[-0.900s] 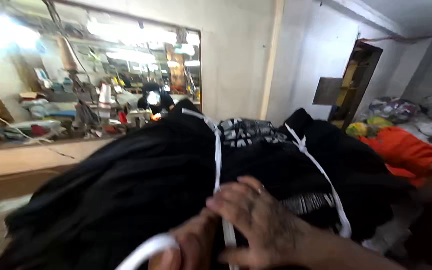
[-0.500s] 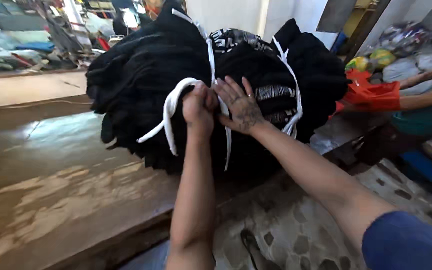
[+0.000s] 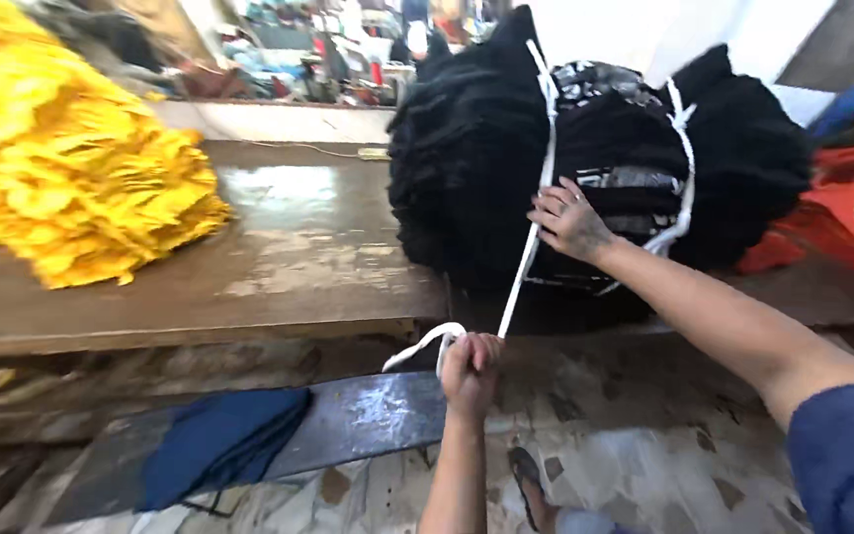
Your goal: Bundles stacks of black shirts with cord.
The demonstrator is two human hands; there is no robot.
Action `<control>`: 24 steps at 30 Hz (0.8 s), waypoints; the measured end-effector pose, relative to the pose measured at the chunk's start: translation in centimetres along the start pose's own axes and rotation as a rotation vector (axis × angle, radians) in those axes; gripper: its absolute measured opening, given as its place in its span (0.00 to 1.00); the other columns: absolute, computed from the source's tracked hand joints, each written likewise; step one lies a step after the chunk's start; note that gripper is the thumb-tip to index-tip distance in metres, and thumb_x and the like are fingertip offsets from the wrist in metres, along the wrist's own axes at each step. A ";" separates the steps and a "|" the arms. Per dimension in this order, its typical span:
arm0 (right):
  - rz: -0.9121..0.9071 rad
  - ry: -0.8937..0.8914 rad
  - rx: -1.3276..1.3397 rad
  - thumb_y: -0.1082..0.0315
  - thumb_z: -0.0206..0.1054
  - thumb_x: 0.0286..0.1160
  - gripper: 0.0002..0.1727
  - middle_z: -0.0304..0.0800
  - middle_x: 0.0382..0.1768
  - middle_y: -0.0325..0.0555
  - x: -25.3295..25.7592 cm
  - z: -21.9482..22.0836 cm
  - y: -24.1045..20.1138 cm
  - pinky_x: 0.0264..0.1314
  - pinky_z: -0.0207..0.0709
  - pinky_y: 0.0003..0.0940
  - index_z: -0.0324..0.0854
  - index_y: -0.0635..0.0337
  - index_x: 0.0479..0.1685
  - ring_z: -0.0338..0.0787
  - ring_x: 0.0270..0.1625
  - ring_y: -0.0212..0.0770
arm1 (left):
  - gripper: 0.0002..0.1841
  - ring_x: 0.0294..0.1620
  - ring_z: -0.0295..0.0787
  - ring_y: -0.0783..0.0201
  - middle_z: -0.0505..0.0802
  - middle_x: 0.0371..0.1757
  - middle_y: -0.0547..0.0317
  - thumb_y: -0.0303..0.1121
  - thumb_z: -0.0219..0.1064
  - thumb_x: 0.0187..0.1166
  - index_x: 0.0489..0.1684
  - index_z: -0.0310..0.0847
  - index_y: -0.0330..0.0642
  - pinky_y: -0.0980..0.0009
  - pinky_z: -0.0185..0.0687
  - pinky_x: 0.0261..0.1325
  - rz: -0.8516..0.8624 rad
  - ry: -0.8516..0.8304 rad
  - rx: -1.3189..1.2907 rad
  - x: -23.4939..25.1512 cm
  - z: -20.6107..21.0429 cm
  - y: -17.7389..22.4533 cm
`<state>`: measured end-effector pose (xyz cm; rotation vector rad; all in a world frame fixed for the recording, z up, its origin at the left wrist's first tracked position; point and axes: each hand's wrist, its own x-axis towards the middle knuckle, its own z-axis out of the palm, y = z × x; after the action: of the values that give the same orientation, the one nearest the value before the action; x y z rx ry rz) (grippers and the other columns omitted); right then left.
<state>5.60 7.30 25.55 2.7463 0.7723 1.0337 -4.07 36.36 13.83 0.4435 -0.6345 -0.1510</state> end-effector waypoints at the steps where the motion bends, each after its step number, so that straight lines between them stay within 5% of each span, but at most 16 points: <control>1: -0.041 0.033 0.037 0.68 0.66 0.79 0.12 0.91 0.61 0.60 -0.4 0.2 0.0 0.87 0.58 0.69 0.91 0.60 0.54 0.83 0.74 0.64 | 0.24 0.23 0.80 0.72 0.78 0.14 0.74 0.51 0.57 0.86 0.13 0.77 0.57 0.69 0.80 0.46 -0.009 0.019 -0.047 0.1 0.7 -0.2; 6: -0.020 0.187 0.171 0.75 0.63 0.78 0.11 0.95 0.46 0.60 1.0 1.4 1.2 0.78 0.73 0.62 0.93 0.66 0.44 0.94 0.56 0.61 | 0.28 0.22 0.81 0.67 0.78 0.16 0.71 0.54 0.46 0.89 0.18 0.79 0.53 0.62 0.84 0.43 0.012 0.292 -0.253 3.6 4.5 1.7; 8: 0.025 0.225 0.189 0.75 0.61 0.77 0.12 0.96 0.43 0.59 1.1 1.8 1.4 0.76 0.76 0.62 0.94 0.66 0.41 0.95 0.53 0.60 | 0.35 0.31 0.88 0.65 0.88 0.24 0.70 0.73 0.49 0.79 0.29 0.89 0.54 0.61 0.87 0.47 0.030 0.059 -0.180 3.5 7.1 3.6; 9: 0.043 0.255 0.197 0.74 0.61 0.77 0.13 0.96 0.41 0.58 1.3 1.9 1.7 0.74 0.78 0.62 0.94 0.64 0.40 0.96 0.51 0.59 | 0.40 0.29 0.90 0.64 0.89 0.23 0.68 0.80 0.48 0.72 0.26 0.90 0.53 0.60 0.88 0.41 0.040 -0.085 -0.165 3.4 8.7 4.5; 11: 0.044 0.313 0.222 0.74 0.62 0.75 0.12 0.97 0.40 0.56 2.0 2.1 2.6 0.70 0.81 0.60 0.94 0.63 0.38 0.97 0.48 0.57 | 0.47 0.28 0.94 0.62 0.92 0.23 0.65 0.85 0.42 0.66 0.27 0.91 0.51 0.59 0.91 0.37 0.075 -0.255 -0.074 4.8 9.7 4.7; 12: 0.035 0.331 0.247 0.74 0.63 0.74 0.11 0.97 0.40 0.56 1.9 2.1 2.9 0.70 0.82 0.60 0.94 0.62 0.38 0.97 0.48 0.56 | 0.46 0.31 0.93 0.65 0.93 0.27 0.66 0.85 0.40 0.68 0.31 0.92 0.54 0.62 0.91 0.39 0.103 -0.208 0.076 6.5 9.0 3.6; 14: 0.006 0.351 0.282 0.74 0.63 0.75 0.12 0.97 0.40 0.55 1.5 2.5 3.1 0.70 0.82 0.58 0.94 0.62 0.38 0.97 0.49 0.55 | 0.40 0.49 0.93 0.63 0.96 0.46 0.60 0.72 0.39 0.83 0.55 0.92 0.51 0.62 0.88 0.56 0.096 0.071 0.444 10.9 6.3 -1.3; 16: -0.035 0.366 0.294 0.74 0.61 0.75 0.13 0.97 0.40 0.53 1.2 2.8 3.4 0.70 0.82 0.56 0.94 0.61 0.37 0.97 0.49 0.53 | 0.24 0.57 0.88 0.63 0.92 0.56 0.53 0.44 0.45 0.93 0.71 0.78 0.36 0.61 0.82 0.66 -0.148 0.235 0.734 14.7 4.4 -7.5; 17: -0.057 0.365 0.301 0.74 0.61 0.76 0.13 0.97 0.40 0.52 0.9 2.9 3.6 0.71 0.82 0.54 0.94 0.60 0.37 0.97 0.50 0.52 | 0.21 0.51 0.88 0.68 0.92 0.49 0.57 0.42 0.49 0.93 0.67 0.79 0.35 0.64 0.84 0.61 -0.274 0.266 0.755 15.4 4.6 -10.7; 18: -0.079 0.368 0.310 0.74 0.60 0.77 0.13 0.97 0.41 0.51 0.7 3.0 4.0 0.72 0.81 0.53 0.94 0.59 0.38 0.97 0.51 0.51 | 0.21 0.38 0.89 0.72 0.92 0.36 0.63 0.44 0.48 0.94 0.53 0.83 0.38 0.69 0.87 0.49 -0.353 0.269 0.730 15.3 5.8 -13.3; 20: -0.110 0.416 0.316 0.72 0.60 0.77 0.14 0.98 0.39 0.48 0.4 3.3 4.8 0.69 0.83 0.50 0.94 0.57 0.36 0.97 0.49 0.48 | 0.28 0.18 0.79 0.75 0.82 0.16 0.72 0.53 0.41 0.93 0.22 0.75 0.49 0.74 0.79 0.27 -0.345 0.207 0.571 13.7 8.5 -16.9; 22: -0.123 0.461 0.343 0.69 0.60 0.78 0.14 0.97 0.38 0.46 1.0 3.5 5.1 0.67 0.84 0.49 0.95 0.55 0.36 0.97 0.49 0.47 | 0.29 0.14 0.75 0.77 0.78 0.12 0.76 0.62 0.56 0.85 0.13 0.74 0.56 0.78 0.73 0.22 -0.109 0.143 0.392 13.0 10.9 -17.3; 24: -0.115 0.480 0.382 0.67 0.60 0.79 0.15 0.97 0.38 0.47 1.3 3.3 5.1 0.66 0.84 0.50 0.95 0.57 0.37 0.97 0.49 0.48 | 0.25 0.15 0.77 0.78 0.79 0.13 0.76 0.61 0.61 0.82 0.15 0.78 0.58 0.79 0.75 0.22 0.207 0.144 0.322 15.1 13.3 -15.3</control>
<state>10.72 3.77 25.15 2.7204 1.2961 1.7051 -0.08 13.88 24.72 0.6890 -0.5599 0.1816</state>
